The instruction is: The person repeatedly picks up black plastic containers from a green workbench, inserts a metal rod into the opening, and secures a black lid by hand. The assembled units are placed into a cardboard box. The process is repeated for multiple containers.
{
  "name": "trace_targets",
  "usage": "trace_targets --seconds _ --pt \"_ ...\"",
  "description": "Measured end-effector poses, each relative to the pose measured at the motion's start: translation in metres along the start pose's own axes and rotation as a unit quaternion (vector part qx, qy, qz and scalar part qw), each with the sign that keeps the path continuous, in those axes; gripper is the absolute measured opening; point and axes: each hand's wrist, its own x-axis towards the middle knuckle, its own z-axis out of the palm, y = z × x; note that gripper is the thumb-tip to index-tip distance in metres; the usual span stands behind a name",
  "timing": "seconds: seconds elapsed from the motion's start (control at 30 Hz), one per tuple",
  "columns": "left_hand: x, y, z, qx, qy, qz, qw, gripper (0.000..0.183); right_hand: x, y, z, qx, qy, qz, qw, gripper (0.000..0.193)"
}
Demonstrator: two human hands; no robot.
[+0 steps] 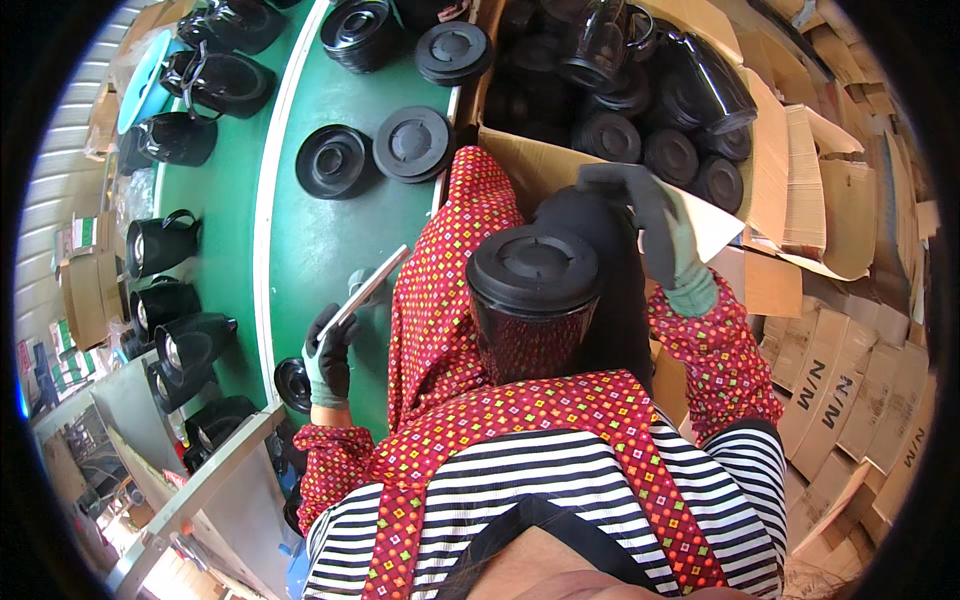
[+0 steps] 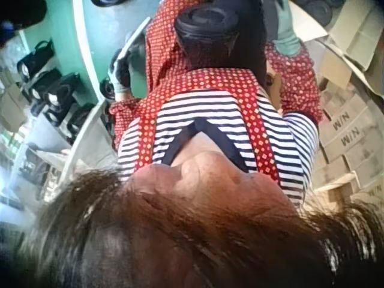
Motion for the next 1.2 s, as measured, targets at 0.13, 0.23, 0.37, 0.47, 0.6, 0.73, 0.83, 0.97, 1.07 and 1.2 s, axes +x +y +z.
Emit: trace_targets --seconds 0.13,0.23,0.37,0.47,0.6,0.73,0.83,0.97,1.07,1.2 --pt "-0.010 0.036 0.016 0.336 0.190 0.101 0.917 0.060 -0.003 -0.037 -0.044 -0.035 -0.007 -0.027 0.999 0.068" --pt "-0.026 0.101 0.106 0.364 0.174 0.378 0.833 0.060 0.004 -0.019 -0.073 0.171 0.002 -0.156 0.973 0.061" --pt "-0.009 0.118 0.200 0.197 0.068 0.579 0.788 0.077 0.004 -0.014 -0.017 0.318 -0.006 -0.156 0.935 0.051" --pt "0.002 0.059 0.283 0.010 -0.108 0.460 0.881 0.077 -0.041 0.053 0.039 0.334 -0.040 0.031 0.941 0.056" --pt "0.017 0.050 0.292 -0.129 -0.175 0.386 0.896 0.078 -0.030 -0.079 0.086 0.147 -0.038 -0.113 0.982 0.052" --pt "0.056 0.079 0.273 -0.136 -0.086 0.368 0.916 0.076 -0.032 -0.092 0.085 0.041 0.065 -0.224 0.972 0.056" --pt "0.074 0.031 0.273 -0.180 -0.170 0.258 0.934 0.069 -0.033 -0.082 0.076 -0.177 -0.037 -0.257 0.949 0.060" --pt "0.033 0.041 0.309 -0.164 -0.248 0.216 0.930 0.066 -0.034 -0.110 0.079 -0.276 -0.099 -0.231 0.928 0.069" --pt "0.056 0.046 0.300 -0.209 -0.217 0.222 0.927 0.070 -0.039 -0.099 0.067 0.063 -0.089 -0.098 0.989 0.065" --pt "0.103 0.069 0.261 -0.205 -0.120 0.248 0.939 0.073 -0.046 -0.094 0.041 0.038 0.197 -0.138 0.970 0.045"
